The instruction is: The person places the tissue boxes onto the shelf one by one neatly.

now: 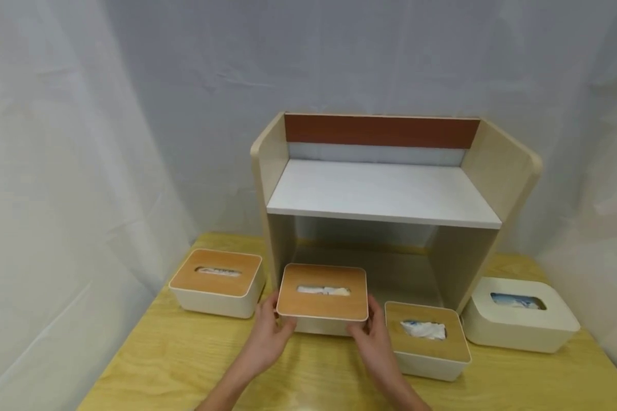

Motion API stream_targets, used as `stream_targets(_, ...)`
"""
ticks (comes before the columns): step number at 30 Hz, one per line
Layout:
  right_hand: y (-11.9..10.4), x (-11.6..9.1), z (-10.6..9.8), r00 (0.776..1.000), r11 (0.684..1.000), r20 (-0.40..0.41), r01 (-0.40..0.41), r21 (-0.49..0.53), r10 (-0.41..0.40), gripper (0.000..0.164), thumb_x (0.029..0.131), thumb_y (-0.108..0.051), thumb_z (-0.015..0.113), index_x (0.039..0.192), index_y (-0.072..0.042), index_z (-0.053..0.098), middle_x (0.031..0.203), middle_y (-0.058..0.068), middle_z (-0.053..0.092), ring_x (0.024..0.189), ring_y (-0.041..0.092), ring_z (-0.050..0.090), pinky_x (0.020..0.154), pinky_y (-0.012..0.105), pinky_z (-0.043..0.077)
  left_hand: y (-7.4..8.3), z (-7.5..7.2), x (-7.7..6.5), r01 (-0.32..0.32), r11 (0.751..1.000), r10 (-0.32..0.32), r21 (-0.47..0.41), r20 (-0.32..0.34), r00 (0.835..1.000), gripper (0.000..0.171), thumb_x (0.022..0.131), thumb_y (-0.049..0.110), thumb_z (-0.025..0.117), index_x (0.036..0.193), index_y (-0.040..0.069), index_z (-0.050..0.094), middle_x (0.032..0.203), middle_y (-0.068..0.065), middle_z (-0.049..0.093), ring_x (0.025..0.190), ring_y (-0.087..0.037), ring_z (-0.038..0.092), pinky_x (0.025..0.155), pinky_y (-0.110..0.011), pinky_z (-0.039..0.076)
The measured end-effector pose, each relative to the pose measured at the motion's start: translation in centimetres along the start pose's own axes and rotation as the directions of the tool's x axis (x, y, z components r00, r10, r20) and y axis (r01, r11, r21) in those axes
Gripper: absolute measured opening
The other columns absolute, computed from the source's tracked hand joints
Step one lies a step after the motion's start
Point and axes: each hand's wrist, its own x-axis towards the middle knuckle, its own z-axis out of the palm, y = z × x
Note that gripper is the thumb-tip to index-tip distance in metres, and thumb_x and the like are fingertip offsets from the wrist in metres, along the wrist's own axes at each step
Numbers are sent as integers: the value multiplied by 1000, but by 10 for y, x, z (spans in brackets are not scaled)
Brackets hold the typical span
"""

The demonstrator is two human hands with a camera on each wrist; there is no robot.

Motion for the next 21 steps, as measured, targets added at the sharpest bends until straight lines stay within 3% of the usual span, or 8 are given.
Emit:
stream_targets(5, 1, 1, 4, 997, 999, -73, 8, 35, -5, 74, 89, 3, 49, 151, 10, 10, 157, 31, 18, 147, 40, 20, 116, 53, 25, 0, 2, -2, -28, 991, 25, -131, -27, 999, 61, 94, -4, 55, 143, -17, 21, 139, -34, 29, 127, -49, 38, 102, -52, 45)
stream_targets(9, 3, 1, 4, 997, 1000, -70, 15, 18, -14, 72, 90, 4, 49, 152, 8, 14, 158, 29, 20, 147, 38, 21, 116, 53, 25, 0, 1, -3, -57, 985, 51, -165, -37, 998, 57, 94, -7, 52, 141, -20, 22, 141, -39, 31, 130, -55, 38, 106, -56, 41)
stream_targets(14, 2, 0, 2, 999, 999, -44, 8, -50, -10, 80, 91, -2, 53, 158, 2, 8, 162, 25, 13, 147, 39, 21, 115, 55, 26, 0, -1, -5, -36, 987, 31, -158, -35, 999, 57, 96, -6, 49, 145, -18, 22, 148, -40, 27, 135, -55, 34, 108, -56, 37)
stream_targets(21, 2, 2, 5, 998, 1000, -64, 11, 14, -10, 79, 89, 2, 53, 154, 5, 8, 161, 29, 13, 148, 42, 15, 118, 57, 19, 1, 0, -4, 5, 998, -9, -69, -64, 998, 65, 92, -2, 53, 150, -12, 26, 142, -34, 33, 128, -50, 43, 107, -56, 40)
